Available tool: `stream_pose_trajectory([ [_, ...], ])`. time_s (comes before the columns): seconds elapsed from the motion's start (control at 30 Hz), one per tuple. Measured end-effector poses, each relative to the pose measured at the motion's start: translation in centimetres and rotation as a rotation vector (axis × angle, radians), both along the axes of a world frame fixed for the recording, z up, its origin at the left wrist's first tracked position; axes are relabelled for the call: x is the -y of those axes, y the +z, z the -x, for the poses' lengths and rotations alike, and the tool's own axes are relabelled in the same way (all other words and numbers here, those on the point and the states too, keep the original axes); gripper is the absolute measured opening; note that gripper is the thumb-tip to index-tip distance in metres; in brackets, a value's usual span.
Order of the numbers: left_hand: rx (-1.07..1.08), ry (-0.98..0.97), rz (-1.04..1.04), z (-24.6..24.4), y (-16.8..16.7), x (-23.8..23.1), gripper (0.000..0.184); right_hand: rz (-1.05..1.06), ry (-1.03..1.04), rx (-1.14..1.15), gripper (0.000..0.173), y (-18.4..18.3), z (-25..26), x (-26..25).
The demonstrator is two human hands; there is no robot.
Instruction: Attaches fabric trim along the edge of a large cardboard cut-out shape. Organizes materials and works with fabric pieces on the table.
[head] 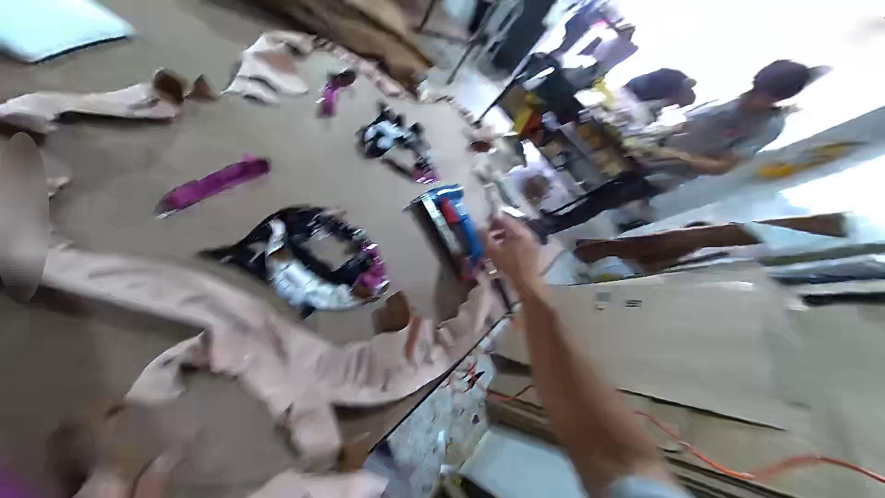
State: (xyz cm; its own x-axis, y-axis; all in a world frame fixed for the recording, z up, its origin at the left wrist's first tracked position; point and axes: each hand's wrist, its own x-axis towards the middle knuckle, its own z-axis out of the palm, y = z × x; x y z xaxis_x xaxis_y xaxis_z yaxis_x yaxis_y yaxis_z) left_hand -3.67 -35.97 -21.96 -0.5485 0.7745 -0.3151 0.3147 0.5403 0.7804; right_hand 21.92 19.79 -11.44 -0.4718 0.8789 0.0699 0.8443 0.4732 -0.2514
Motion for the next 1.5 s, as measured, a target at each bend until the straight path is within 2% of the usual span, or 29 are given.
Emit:
stream_pose_trajectory([
  [0.07, -0.044, 0.067, 0.019, -1.0, 0.1, 0.5, 0.067, 0.196, 0.035, 0.153, 0.063, -1.9, 2.2, -2.5],
  [0.1, -0.037, 0.117, 0.045, -1.1, -0.1, 0.3, 0.067, 0.243, 0.029, 0.188, 0.064, -3.1, 3.3, -3.3],
  [0.2, -0.01, 0.169, 0.073, -1.2, -0.4, -0.2, 0.073, 0.286, -0.039, 0.175, 0.052, -4.2, 4.9, -6.8],
  [0.27, -0.01, 0.179, 0.1, -1.5, -0.4, -0.1, 0.078, 0.338, -0.091, 0.084, 0.046, -1.8, 4.8, -6.3],
  [0.33, -0.027, 0.189, 0.107, -1.4, -0.4, -0.2, 0.081, 0.34, -0.09, -0.015, 0.047, 3.1, 4.2, -3.0],
  [0.43, -0.021, 0.172, 0.106, -1.6, -0.2, -0.2, 0.083, 0.335, 0.018, -0.112, 0.045, 9.3, -0.8, 4.1],
  [0.53, -0.052, 0.154, 0.104, -1.6, -0.1, -0.3, 0.083, 0.524, -0.083, -0.24, 0.024, 13.3, -2.6, 15.6],
  [0.57, -0.058, 0.151, 0.112, -1.7, 0.0, -0.3, 0.082, 0.596, -0.109, -0.248, 0.024, 13.6, -1.8, 19.7],
  [0.63, -0.07, 0.145, 0.128, -1.7, 0.2, -0.3, 0.08, 0.638, -0.079, -0.173, 0.026, 11.7, 0.5, 26.8],
  [0.7, -0.068, 0.13, 0.147, -1.7, 0.5, -0.3, 0.079, 0.642, 0.077, -0.06, 0.033, 7.6, -1.0, 30.9],
  [0.77, -0.057, 0.109, 0.155, -1.7, 0.7, -0.2, 0.078, 0.581, 0.211, 0.067, 0.034, 4.6, -1.5, 32.7],
  [0.87, -0.04, 0.105, 0.176, -1.5, 0.8, -0.2, 0.076, 0.569, 0.259, 0.152, 0.035, 2.4, -0.8, 33.3],
  [1.5, 0.027, 0.02, 0.204, -0.8, 1.9, -0.4, 0.067, 0.563, 0.298, 0.198, 0.032, 2.1, 3.9, 33.3],
])
